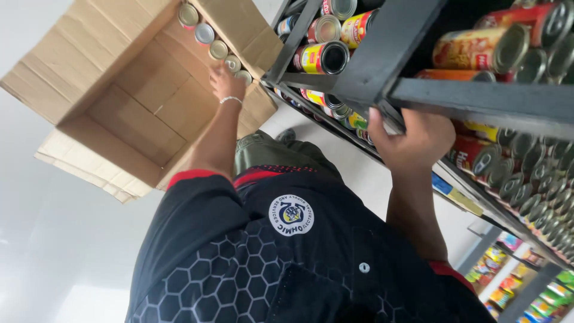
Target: Moving canned goods from a cardboard box on the floor to the store shelves and organizing them.
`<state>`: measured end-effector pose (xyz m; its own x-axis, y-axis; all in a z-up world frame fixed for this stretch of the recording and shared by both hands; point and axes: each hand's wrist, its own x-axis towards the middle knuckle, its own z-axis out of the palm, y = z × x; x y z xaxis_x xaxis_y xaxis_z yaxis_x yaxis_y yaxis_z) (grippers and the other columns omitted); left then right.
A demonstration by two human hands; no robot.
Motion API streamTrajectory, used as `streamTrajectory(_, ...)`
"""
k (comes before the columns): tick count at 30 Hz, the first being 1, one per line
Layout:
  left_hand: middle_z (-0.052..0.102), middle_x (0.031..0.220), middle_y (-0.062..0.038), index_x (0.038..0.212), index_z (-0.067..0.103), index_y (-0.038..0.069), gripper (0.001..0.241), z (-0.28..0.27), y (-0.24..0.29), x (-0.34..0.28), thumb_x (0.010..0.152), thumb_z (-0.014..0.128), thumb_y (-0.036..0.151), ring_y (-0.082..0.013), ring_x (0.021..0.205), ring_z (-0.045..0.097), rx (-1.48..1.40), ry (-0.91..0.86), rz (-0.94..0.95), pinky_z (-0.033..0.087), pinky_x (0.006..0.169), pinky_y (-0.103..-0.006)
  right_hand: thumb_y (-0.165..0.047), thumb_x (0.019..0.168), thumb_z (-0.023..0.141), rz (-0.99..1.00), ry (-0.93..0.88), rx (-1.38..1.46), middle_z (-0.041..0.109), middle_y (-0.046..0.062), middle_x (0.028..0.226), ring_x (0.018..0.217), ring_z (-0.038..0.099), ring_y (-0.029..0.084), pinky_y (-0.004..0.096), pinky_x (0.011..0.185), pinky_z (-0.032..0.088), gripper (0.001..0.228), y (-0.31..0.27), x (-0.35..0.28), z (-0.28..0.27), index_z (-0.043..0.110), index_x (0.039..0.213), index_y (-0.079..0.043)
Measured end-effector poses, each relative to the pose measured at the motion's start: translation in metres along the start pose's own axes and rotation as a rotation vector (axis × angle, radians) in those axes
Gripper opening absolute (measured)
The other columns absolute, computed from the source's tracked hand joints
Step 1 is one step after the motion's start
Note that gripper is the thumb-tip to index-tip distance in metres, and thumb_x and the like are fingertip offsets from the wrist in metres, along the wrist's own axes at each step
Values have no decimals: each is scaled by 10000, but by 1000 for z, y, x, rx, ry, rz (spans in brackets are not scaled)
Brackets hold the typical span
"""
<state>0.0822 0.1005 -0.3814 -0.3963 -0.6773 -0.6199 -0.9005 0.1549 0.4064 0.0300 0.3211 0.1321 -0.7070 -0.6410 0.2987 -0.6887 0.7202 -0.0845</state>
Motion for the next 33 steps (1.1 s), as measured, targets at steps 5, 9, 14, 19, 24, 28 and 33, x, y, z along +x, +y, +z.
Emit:
streamTrajectory(5,752,1058,-141,1080,747,84,275,-16,45,-65,860,733,248,-301,990,709,-222,-519,725,550,862,-413,-248,949,841,-51,61,60,732,99,1089,963,712,312,417,825,563,303,-2,4,-3,740,1189,-93)
streamTrajectory(9,771,1043,-109,1095,747,64,242,-124,107,-182,912,682,207,-202,990,711,-132,-822,913,553,878,-339,-265,904,848,-95,105,79,712,98,1101,985,695,312,426,809,558,350,-6,5,-11,725,1178,-85)
streamTrajectory(14,750,1059,-52,1111,727,46,152,-261,163,-315,1028,631,128,-157,1000,687,-469,-1209,1235,550,924,-334,-231,846,841,-127,2,363,607,155,1172,1092,613,371,442,905,518,400,6,-2,-39,656,1121,-7)
streamTrajectory(19,717,1121,-75,1123,702,56,117,-280,208,-373,1019,663,90,-215,1077,685,-466,-816,1603,542,981,-337,-90,898,763,-158,159,504,615,121,1244,1184,601,336,443,1022,486,272,43,-44,-62,679,1150,-30)
streamTrajectory(24,573,1353,-97,1280,632,98,326,-258,264,-410,970,732,118,-291,1296,587,-317,-229,1823,500,1127,-394,-94,922,760,-59,340,390,637,75,1262,1215,598,314,460,1060,460,200,89,-79,-79,713,1115,-74)
streamTrajectory(28,400,1551,-163,1477,465,161,873,-239,316,-423,713,861,306,-411,1358,481,121,328,1728,471,1072,-511,-202,896,768,33,305,288,586,115,1331,1231,552,351,483,1067,413,293,105,-82,-74,694,1146,-67)
streamTrajectory(33,311,1587,-231,1545,352,240,1189,-225,356,-408,512,918,405,-514,1253,506,534,326,1454,503,908,-591,-299,847,770,-77,241,107,559,116,1332,1234,530,342,520,1064,391,353,98,-76,-70,693,1109,-76)
